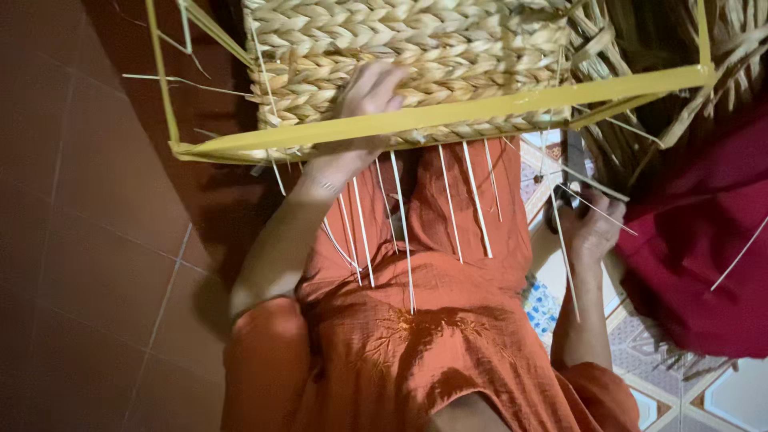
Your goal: The person weaves dried palm leaves into a basket using a yellow rectangular frame. They interlace the leaves by hand, then use shears to trim excess strands and refine the edges.
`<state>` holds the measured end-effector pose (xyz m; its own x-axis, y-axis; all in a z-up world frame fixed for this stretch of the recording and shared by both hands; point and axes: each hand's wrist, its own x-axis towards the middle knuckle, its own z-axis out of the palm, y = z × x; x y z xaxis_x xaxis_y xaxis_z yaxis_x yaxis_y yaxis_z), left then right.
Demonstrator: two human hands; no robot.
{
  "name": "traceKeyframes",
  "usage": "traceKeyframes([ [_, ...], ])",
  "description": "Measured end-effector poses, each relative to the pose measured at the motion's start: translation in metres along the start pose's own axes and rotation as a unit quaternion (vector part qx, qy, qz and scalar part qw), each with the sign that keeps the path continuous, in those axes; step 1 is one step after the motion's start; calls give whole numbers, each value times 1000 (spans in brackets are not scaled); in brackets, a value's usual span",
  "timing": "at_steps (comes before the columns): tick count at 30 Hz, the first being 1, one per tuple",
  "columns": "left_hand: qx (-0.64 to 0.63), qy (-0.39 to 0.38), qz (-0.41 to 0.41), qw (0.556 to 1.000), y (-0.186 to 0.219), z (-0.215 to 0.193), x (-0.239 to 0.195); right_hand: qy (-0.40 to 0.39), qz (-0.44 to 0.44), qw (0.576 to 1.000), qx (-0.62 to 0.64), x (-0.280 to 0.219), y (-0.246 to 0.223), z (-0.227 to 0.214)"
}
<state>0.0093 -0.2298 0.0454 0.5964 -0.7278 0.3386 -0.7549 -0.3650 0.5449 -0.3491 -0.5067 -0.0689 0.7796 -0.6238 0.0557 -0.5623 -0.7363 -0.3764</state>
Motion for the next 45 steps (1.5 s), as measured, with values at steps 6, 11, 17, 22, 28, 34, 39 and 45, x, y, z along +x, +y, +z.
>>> traceKeyframes([
  [6,30,-60,-53,996,-27,36,21,-24,4,1000,8,6,10,-4],
  [11,-67,-42,-71,994,-38,32,17,-56,183,955,225,-26,28,-13],
  [17,-87,-74,3,993,-33,13,25,-277,317,781,462,-98,70,-71],
  [22,-71,-122,-2,990,-23,8,35,-405,166,744,506,-83,32,-97],
  [28,-115,-126,-69,983,-25,3,37,-318,71,851,413,-3,-102,-82],
  [34,-126,-95,-8,987,-21,1,36,-232,-34,911,340,61,-165,-103],
  [39,-134,-139,-41,980,-14,1,42,-397,3,909,125,92,-174,-108],
  [45,-112,-186,-68,974,-26,11,54,-320,-99,935,117,101,-167,-110],
])
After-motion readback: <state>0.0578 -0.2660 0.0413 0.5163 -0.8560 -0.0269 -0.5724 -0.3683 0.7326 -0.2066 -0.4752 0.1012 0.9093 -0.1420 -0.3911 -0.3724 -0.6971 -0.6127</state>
